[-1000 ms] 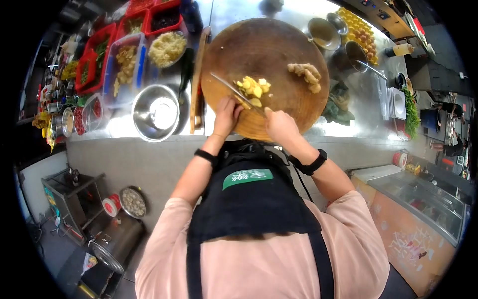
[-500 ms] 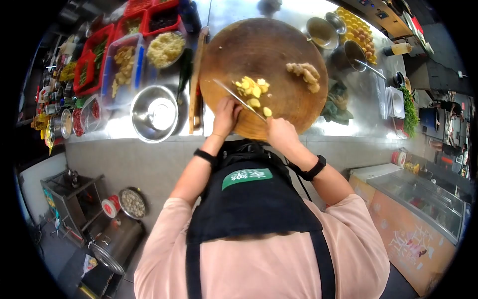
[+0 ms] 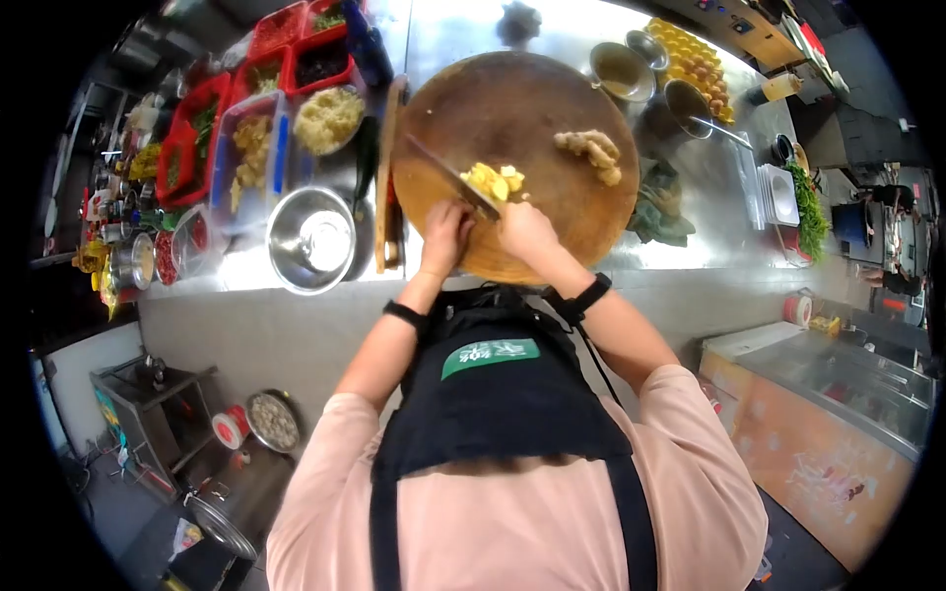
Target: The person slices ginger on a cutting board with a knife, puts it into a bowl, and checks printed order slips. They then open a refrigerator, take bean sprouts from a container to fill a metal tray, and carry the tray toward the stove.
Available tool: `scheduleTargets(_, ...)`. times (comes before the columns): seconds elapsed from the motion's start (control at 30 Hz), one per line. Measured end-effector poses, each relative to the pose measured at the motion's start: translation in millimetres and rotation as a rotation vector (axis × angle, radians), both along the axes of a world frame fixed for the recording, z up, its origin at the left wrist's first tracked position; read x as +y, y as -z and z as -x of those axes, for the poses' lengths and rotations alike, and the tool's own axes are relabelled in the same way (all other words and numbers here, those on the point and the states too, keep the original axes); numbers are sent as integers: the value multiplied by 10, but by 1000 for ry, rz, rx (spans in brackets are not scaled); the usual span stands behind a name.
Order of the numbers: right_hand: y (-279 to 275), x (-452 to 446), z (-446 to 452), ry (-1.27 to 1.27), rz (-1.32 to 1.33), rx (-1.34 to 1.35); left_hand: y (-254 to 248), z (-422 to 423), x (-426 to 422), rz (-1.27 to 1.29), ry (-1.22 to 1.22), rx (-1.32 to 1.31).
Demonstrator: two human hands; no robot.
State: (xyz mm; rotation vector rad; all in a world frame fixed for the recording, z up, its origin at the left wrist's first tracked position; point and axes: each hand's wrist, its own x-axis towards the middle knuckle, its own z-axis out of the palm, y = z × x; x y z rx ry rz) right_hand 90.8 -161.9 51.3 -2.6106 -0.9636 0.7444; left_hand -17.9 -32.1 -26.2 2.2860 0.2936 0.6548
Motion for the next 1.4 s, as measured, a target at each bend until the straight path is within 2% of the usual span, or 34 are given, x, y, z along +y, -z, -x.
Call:
scheduleTargets(0.1, -103, -145, -210, 105, -189, 40, -157, -44, -29, -66, 33, 44)
scheduleTargets(0.13, -254, -214, -259, 160, -337, 114, -196, -62, -24, -68, 32, 48)
scheduleTargets(0.2, -244, -378, -384, 201, -504, 86, -240, -131, -21, -114, 45, 129)
scheduleTargets(0.23, -466, -423, -397, 338, -493, 296, -220, -149, 20, -73, 68, 167)
scheduleTargets(0.27, -437, -528, -436, 338, -497, 296, -203, -161, 14, -77, 68, 167)
scheduleTargets(0.33, -345, -761, -563, 455, -572, 650, -261, -227, 11, 6, -36, 108)
scheduleTargets(0.4, -183, -1011, -564, 516, -605, 712, -311, -280, -15, 83, -25, 124)
scheduleTargets(0.47, 199, -1278, -597, 639, -572, 842, -318, -390, -107, -8, -67, 111)
scheduleTargets(0.53, 278, -1438, -524, 674, -563, 888, -178, -504, -169, 60, -34, 211)
scheduleTargets(0.63, 342, -1539, -409, 738, -541, 962, -105, -669, -364, -74, -95, 310)
scheduleTargets(0.7, 416, -1509, -337, 753, -533, 1028, -62, -705, -451, -61, -111, 307)
scheduleTargets(1.0, 462, -1003, -170, 628, -499, 1082, 48, -880, -717, -83, -175, 172)
scheduleTargets(1.2, 367, -833, -80, 598, -534, 1066, 74, -846, -691, 9, -216, 93)
scheduleTargets(1.33, 129, -644, 27, 611, -464, 938, -65, -793, -547, 125, -225, -52)
scheduleTargets(1.4, -10, -465, 61, 598, -533, 973, -266, -765, -354, 144, -243, -107)
